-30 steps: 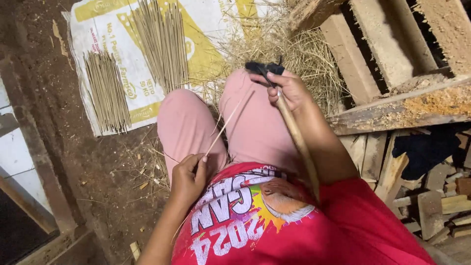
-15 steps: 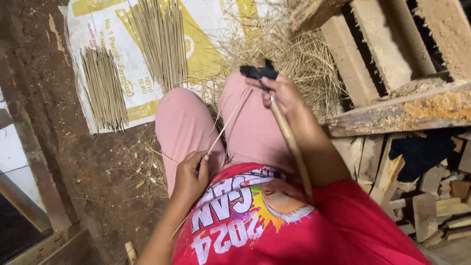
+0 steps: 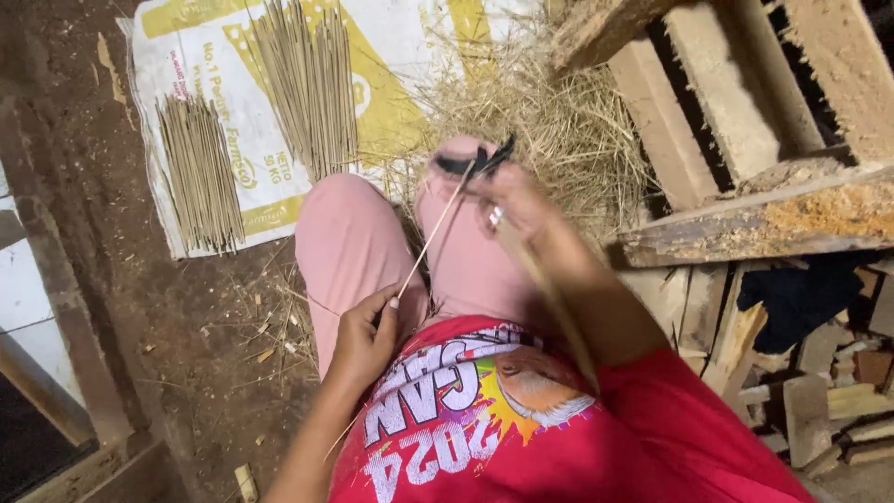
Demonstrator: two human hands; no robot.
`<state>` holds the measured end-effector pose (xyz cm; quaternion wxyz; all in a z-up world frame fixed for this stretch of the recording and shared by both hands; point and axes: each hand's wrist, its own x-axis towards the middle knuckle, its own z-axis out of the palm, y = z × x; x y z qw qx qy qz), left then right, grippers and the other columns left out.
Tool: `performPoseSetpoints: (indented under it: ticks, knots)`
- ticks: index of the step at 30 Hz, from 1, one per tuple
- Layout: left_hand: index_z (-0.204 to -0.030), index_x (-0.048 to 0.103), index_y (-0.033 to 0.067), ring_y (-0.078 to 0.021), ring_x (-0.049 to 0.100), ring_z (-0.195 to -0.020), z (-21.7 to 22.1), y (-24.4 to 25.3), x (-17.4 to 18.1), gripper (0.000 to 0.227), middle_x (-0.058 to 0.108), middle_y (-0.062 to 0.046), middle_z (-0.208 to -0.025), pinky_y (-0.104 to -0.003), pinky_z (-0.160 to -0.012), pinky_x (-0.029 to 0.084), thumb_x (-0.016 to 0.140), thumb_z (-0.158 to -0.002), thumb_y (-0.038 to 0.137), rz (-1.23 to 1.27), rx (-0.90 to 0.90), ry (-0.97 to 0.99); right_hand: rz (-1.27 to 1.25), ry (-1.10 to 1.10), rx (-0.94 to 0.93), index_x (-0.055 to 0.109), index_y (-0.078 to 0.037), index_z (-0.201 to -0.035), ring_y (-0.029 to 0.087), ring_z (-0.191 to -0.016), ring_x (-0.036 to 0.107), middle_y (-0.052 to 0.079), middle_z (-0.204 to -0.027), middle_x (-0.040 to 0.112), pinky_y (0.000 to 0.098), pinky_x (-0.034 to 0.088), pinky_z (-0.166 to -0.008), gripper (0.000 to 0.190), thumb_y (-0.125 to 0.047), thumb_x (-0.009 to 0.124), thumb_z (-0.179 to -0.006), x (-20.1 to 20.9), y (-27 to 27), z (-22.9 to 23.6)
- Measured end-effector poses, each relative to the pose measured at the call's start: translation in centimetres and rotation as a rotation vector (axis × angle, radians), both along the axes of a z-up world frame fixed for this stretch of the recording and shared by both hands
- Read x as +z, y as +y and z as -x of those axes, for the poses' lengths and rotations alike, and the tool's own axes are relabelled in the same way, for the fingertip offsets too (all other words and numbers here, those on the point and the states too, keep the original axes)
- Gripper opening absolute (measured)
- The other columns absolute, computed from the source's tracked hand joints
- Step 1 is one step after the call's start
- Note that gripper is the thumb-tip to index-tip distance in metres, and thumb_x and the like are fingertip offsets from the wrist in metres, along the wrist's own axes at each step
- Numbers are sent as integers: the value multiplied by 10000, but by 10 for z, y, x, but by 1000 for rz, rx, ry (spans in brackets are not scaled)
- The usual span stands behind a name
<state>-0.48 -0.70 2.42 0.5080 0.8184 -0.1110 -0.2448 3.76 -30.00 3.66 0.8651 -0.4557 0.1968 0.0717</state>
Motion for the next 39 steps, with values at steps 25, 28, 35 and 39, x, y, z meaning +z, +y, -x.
performPoseSetpoints:
  ticks: [25,28,35,39]
  knots:
    - [-1274,687,-12,-100,448,-338,-5,23,-32,334,473,-46,-521,-206,-323,344,477,-1018,37,346,86,465,-46,95,103,615,20,-1067,300,-379,654,228,-740,700,395,540,-267,154,-54,680,-948,-71,-4,4]
    - [-1249,716,-6,-88,483,-394,-9,14,-25,326,536,-45,-523,-208,-359,355,513,-1004,61,248,43,408,36,22,15,596,17,-1082,222,-397,657,189,-871,716,329,541,-281,134,-36,638,-966,-48,4,3]
    - [-1252,758,96,-347,737,-1065,-13,12,0,373,793,-201,-1077,-486,-953,548,523,-963,69,12,-85,73,-69,139,199,631,56,-1092,306,-379,652,215,-710,683,403,538,-270,176,-7,675,-933,-90,34,34]
    - [-1248,754,84,-461,706,-1060,-19,17,26,376,779,-228,-1070,-546,-915,552,546,-935,73,-100,-202,-51,22,105,62,638,47,-1100,290,-377,655,181,-680,645,384,556,-280,162,-9,656,-949,-65,-1,16]
